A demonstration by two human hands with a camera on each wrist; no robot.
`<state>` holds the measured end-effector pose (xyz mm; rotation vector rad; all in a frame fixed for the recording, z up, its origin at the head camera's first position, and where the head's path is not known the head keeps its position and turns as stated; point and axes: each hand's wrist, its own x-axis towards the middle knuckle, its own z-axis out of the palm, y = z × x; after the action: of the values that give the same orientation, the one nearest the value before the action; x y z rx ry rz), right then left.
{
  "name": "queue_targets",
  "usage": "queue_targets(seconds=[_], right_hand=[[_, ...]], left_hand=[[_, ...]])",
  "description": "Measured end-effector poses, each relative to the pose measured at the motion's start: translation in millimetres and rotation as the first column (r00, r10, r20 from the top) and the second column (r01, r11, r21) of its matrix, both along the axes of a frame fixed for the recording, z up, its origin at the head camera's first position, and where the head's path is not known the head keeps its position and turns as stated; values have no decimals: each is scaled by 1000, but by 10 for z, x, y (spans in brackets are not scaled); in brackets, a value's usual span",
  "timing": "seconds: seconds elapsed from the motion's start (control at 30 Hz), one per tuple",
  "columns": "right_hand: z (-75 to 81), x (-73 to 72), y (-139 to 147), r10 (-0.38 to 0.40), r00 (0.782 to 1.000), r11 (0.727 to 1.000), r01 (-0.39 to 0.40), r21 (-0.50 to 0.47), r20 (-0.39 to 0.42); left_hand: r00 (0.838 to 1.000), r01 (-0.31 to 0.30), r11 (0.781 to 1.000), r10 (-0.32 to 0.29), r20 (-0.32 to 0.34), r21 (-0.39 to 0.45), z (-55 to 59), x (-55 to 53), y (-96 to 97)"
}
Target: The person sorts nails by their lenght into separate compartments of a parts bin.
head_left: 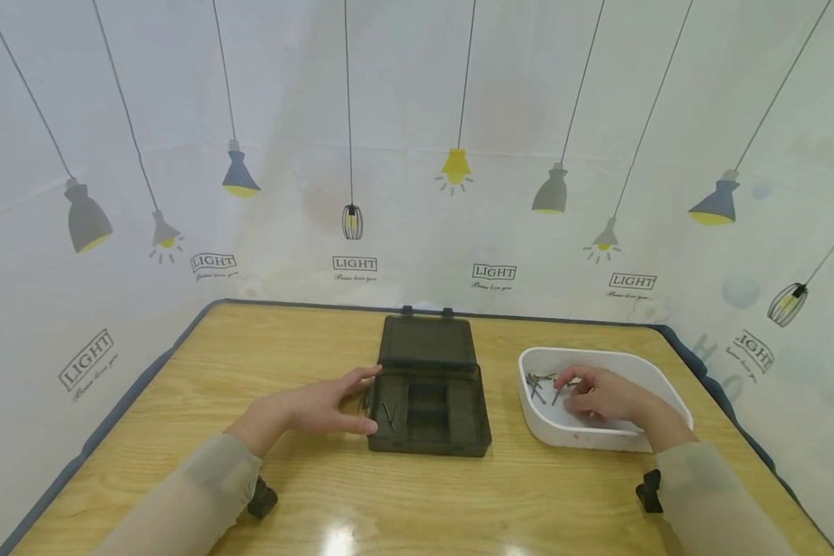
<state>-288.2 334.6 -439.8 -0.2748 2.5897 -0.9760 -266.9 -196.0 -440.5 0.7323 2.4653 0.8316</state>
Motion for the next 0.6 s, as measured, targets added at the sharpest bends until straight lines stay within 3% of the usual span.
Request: queue_targets(seconds=[0.6], right_hand=[[-70, -38, -46, -46, 999, 994, 48, 95, -25]], left_hand=[[1000, -4, 1000, 4, 6, 0, -25, -4, -16]])
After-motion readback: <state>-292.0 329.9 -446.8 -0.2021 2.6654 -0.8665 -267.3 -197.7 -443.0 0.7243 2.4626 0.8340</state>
